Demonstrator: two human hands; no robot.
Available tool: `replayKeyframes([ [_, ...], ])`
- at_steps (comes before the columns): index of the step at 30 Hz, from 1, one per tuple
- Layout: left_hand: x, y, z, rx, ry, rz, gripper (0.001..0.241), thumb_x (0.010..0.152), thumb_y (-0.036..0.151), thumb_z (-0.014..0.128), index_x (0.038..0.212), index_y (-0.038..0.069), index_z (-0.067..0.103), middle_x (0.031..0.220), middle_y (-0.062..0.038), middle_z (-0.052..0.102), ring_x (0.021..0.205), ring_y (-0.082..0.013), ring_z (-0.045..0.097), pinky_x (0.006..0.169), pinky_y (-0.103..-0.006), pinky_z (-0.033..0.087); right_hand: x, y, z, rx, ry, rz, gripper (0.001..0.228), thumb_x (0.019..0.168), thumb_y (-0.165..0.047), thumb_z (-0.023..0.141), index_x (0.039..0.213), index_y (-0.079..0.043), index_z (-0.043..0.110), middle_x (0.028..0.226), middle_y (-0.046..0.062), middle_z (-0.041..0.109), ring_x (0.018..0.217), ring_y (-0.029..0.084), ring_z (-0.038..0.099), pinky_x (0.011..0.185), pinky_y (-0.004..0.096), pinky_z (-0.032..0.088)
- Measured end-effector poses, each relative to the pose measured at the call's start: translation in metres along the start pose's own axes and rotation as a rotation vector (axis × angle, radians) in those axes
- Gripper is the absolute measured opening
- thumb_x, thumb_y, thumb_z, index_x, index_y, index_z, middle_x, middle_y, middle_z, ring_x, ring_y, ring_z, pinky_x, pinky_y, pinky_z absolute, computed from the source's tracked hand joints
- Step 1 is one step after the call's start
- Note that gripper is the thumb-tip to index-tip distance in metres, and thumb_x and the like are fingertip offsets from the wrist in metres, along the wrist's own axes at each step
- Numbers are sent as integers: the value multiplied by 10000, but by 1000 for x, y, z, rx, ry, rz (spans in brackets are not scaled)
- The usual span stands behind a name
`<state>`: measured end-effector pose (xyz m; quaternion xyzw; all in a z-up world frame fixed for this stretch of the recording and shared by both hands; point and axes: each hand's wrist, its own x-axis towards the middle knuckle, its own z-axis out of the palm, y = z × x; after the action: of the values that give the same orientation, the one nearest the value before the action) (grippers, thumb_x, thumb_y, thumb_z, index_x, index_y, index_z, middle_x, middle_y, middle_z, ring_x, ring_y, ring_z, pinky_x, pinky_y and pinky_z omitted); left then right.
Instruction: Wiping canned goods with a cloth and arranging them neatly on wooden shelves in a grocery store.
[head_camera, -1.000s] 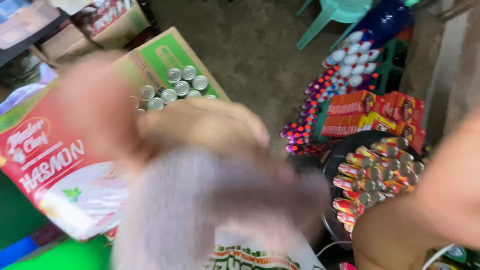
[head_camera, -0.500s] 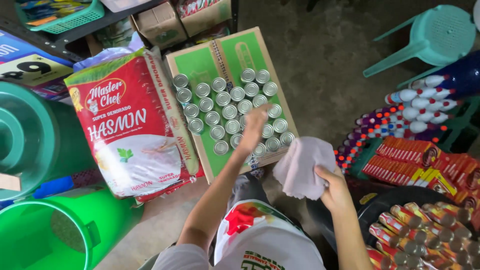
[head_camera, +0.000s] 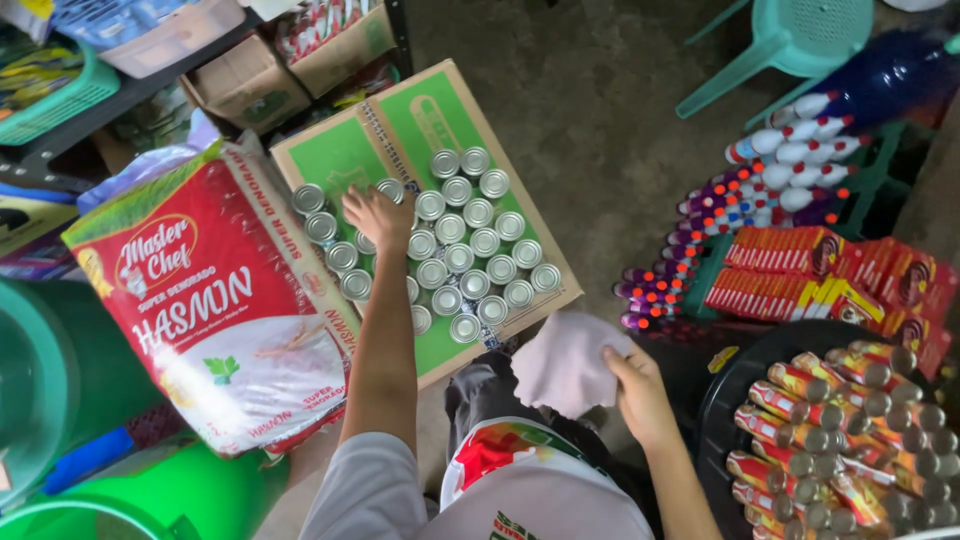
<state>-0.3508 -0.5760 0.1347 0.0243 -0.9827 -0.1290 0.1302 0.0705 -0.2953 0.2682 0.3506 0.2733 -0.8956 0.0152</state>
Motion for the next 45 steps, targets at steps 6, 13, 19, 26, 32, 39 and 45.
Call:
replayKeyframes([
  [6, 6, -3, 9, 42, -111, -89, 763, 749, 558, 810, 1046, -134, 687, 1323, -264, 560, 1287, -415, 402, 1108, -543, 291, -17, -18, -8, -412, 116, -361, 334, 1060, -94, 690, 1287, 119, 569, 1234, 187, 667, 1102, 263, 636, 958, 427, 500],
  [13, 15, 9, -54, -223, 81, -25, 663, 696, 428, 881, 1066, -77, 660, 1202, -228, 607, 1201, -392, 497, 1046, -537, 380, -34, -45, 0, 91, 202, -181, 501, 954, -256, 614, 1388, -12, 557, 1324, 123, 662, 1216, 289, 630, 1045, 482, 474],
  [19, -30, 37, -129, -1217, -258, 27, 418, 899, 149, 827, 1186, 4, 559, 1084, -102, 534, 988, -213, 536, 937, -387, 502, -32, -64, 19, 201, 39, -237, 550, 942, -245, 609, 1440, -27, 522, 1415, 124, 623, 1298, 295, 602, 1103, 489, 436],
  [26, -166, 156, -234, -1821, -1038, -19, 611, 893, 293, 706, 1417, 106, 452, 1324, -50, 567, 1183, -178, 552, 978, -360, 476, -28, -41, 60, -254, 80, -595, 478, 982, -142, 705, 1384, 105, 626, 1371, 311, 609, 1208, 400, 577, 1050, 508, 470],
  [32, -242, 222, -232, -1958, -1315, -249, 563, 1072, 478, 460, 1370, 2, 500, 1297, -135, 615, 1203, -240, 590, 1042, -392, 501, -60, -37, 87, -1207, 196, -1244, 656, 731, -159, 901, 1234, -29, 499, 1548, 250, 370, 1415, 375, 463, 1138, 458, 440],
  [39, -296, 263, -235, -1918, -1580, -109, 464, 1125, 425, 425, 1405, 57, 464, 1322, -77, 558, 1255, -170, 538, 1116, -369, 447, -103, -35, 22, -826, 252, -1138, 943, 779, -83, 822, 1560, 4, 301, 1554, 174, 385, 1428, 298, 417, 1194, 388, 327],
  [45, -361, 300, -248, -1785, -1652, 196, 403, 1067, 232, 553, 1432, 120, 425, 1349, -33, 526, 1291, -127, 506, 1107, -310, 404, -128, -26, -81, -85, 271, -849, 678, 936, -72, 654, 1553, 58, 404, 1447, 141, 538, 1338, 249, 513, 1124, 382, 393],
])
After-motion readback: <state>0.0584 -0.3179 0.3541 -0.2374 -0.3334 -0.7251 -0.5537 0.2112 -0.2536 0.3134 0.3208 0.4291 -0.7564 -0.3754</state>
